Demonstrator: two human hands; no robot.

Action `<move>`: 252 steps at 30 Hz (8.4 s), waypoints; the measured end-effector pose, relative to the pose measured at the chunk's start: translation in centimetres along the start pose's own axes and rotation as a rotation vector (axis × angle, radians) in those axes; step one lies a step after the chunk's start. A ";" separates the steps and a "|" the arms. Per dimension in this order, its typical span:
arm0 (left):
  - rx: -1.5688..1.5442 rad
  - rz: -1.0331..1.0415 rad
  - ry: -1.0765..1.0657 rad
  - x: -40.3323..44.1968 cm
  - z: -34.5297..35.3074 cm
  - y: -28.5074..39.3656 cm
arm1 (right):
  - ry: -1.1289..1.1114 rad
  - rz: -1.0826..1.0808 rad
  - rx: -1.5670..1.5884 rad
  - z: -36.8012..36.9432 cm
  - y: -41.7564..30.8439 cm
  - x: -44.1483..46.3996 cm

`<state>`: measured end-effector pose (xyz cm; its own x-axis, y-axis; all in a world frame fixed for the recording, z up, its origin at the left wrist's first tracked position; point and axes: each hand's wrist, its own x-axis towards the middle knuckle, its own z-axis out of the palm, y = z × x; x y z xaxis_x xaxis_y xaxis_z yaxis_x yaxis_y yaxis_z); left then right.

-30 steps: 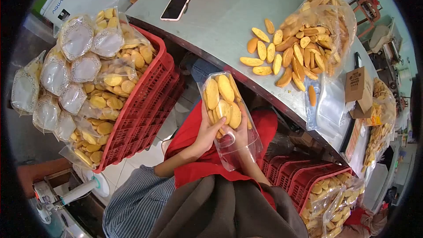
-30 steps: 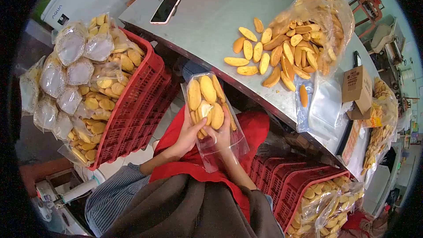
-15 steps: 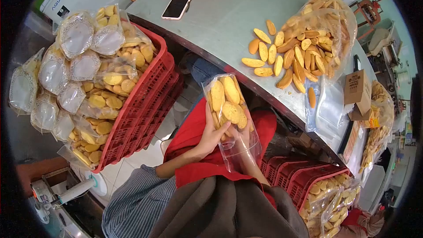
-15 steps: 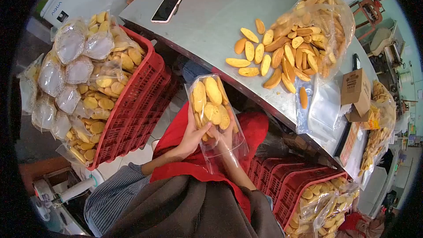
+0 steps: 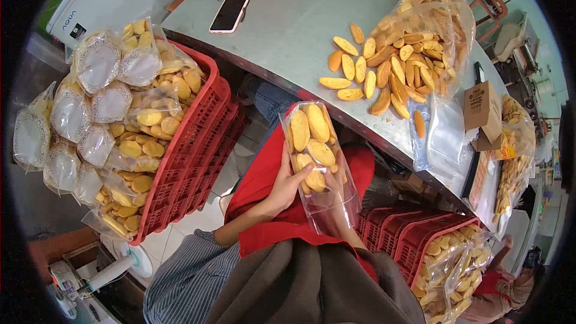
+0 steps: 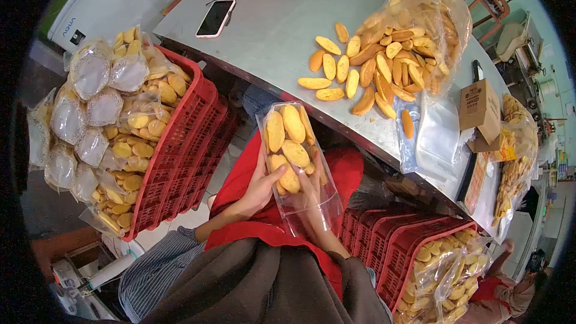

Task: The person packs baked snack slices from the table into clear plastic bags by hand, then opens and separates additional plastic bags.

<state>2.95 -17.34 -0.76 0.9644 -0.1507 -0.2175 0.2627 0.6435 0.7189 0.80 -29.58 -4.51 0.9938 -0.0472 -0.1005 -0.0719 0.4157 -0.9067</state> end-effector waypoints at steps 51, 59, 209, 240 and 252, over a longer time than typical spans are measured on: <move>2.036 0.744 -0.751 -1.7 -1.4 7.8 | -0.511 0.531 0.160 -0.1 -6.2 0.3; 2.000 0.604 -0.802 -1.4 -0.9 7.2 | -0.481 0.163 -0.473 -1.0 -4.5 1.1; 1.969 0.627 -0.455 -1.8 -2.6 8.8 | -0.535 0.757 0.559 2.4 -5.6 6.2; 1.757 0.363 -0.093 2.4 -1.7 12.2 | -0.289 -0.333 -1.136 -0.1 -14.6 28.8; 1.685 0.264 -0.086 2.6 -4.5 14.0 | -0.640 0.028 -0.598 1.4 -16.8 24.5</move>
<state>8.95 -5.33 5.77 0.9679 -0.2512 0.0055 -0.2061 -0.7815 0.5889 26.45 -36.44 8.84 0.8349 0.5490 -0.0392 0.0490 -0.1451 -0.9882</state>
